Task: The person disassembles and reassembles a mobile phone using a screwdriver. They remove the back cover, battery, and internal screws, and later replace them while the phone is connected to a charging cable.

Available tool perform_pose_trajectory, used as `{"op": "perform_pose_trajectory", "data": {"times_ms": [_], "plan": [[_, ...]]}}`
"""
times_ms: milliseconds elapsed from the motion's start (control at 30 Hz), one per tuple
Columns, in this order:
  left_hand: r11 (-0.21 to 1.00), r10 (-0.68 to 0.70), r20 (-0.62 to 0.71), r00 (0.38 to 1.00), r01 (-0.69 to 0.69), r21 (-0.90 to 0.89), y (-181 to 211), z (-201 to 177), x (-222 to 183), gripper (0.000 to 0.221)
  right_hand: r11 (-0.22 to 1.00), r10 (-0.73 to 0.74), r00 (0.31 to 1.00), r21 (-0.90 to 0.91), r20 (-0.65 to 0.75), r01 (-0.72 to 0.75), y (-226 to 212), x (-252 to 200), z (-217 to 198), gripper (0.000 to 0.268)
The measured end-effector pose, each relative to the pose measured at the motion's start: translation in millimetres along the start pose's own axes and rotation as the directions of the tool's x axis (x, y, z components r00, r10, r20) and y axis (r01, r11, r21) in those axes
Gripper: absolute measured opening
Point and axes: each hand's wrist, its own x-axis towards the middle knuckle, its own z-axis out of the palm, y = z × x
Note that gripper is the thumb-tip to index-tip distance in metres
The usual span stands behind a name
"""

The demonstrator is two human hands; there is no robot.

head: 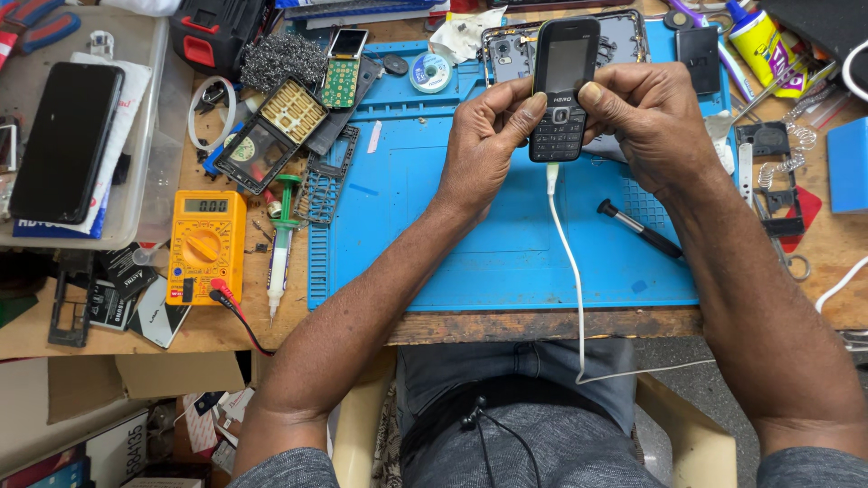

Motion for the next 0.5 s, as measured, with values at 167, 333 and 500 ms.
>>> {"op": "perform_pose_trajectory", "data": {"times_ms": [167, 333, 500], "plan": [[0.999, -0.014, -0.020, 1.000, 0.015, 0.047, 1.4, 0.2, -0.9, 0.037, 1.000, -0.005, 1.000, -0.002, 0.001, 0.005, -0.1, -0.8, -0.4, 0.024], [0.999, -0.010, -0.020, 1.000, 0.011, 0.048, 1.1, -0.1, -0.9, 0.037, 1.000, -0.017, 1.000, 0.001, 0.008, 0.017, -0.9, 0.0, -0.4, 0.025], [0.998, 0.021, 0.041, 0.999, -0.018, -0.056, -2.0, -3.2, -2.3, 0.036, 0.997, -0.065, 0.996, 0.045, 0.054, 0.063, 2.3, 2.1, -5.6, 0.026]]}}
